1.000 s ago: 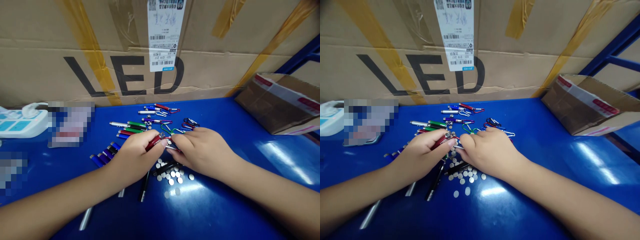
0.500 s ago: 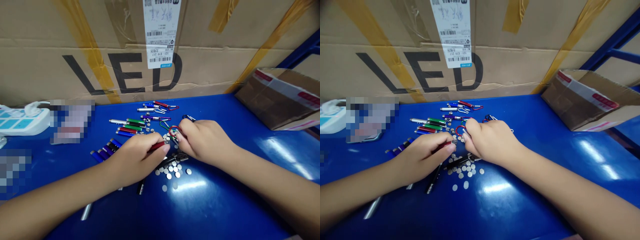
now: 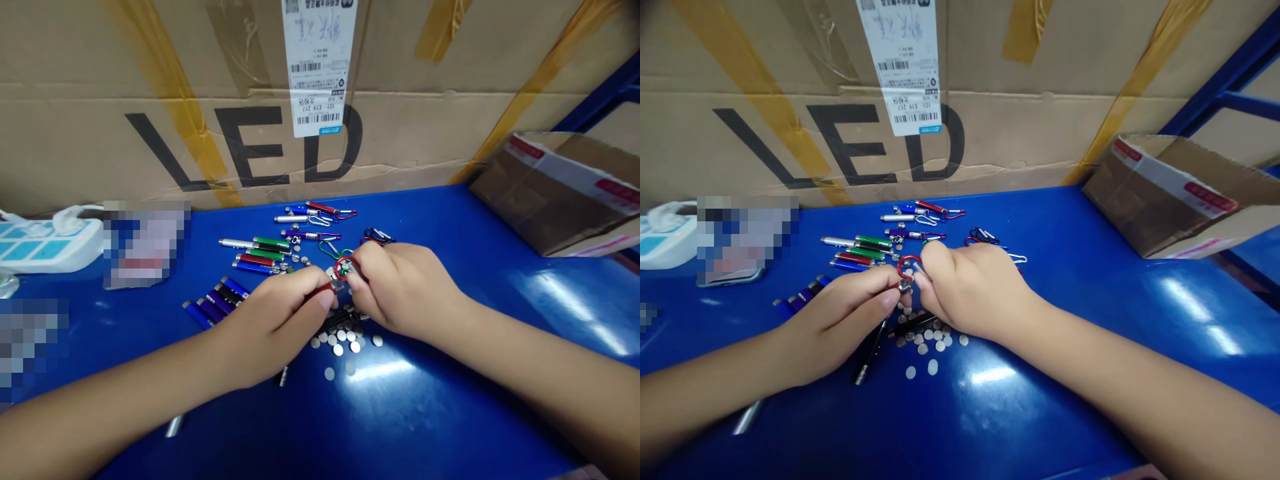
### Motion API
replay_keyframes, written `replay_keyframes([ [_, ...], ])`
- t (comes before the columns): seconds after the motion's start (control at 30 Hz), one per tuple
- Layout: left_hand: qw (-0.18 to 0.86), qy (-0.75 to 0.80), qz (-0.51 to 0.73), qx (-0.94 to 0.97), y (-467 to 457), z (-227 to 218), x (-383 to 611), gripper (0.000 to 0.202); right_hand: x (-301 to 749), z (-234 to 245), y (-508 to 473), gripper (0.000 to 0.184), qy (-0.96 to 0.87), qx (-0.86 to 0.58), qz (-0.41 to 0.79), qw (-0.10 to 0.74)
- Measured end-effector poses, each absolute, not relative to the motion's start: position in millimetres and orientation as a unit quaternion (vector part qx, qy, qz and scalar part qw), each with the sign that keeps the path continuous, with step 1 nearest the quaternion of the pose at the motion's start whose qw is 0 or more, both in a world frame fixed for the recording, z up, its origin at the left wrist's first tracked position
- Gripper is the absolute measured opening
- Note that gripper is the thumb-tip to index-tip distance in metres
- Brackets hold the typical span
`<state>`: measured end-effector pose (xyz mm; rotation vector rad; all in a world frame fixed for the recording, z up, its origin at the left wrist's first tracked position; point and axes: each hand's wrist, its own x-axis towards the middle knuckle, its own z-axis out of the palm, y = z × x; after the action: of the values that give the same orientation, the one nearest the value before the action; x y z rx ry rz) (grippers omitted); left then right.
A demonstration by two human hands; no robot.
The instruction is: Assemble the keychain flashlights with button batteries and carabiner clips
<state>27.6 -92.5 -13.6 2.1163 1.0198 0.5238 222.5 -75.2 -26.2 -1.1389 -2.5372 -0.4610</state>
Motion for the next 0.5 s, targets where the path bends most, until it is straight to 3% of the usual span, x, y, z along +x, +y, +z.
replay_keyframes([
  [0.23, 0.386, 0.401, 0.22, 0.801, -94.7, -17.9, 26.8, 0.03, 220.9, -29.2, -74.8, 0.032, -0.889, -0.357, -0.203, 0.201],
  [0.5, 0.408, 0.43, 0.26, 0.762, -94.2, -16.3, 26.3, 0.031, 217.5, -31.8, -74.5, 0.02, -0.895, -0.381, -0.178, 0.145],
])
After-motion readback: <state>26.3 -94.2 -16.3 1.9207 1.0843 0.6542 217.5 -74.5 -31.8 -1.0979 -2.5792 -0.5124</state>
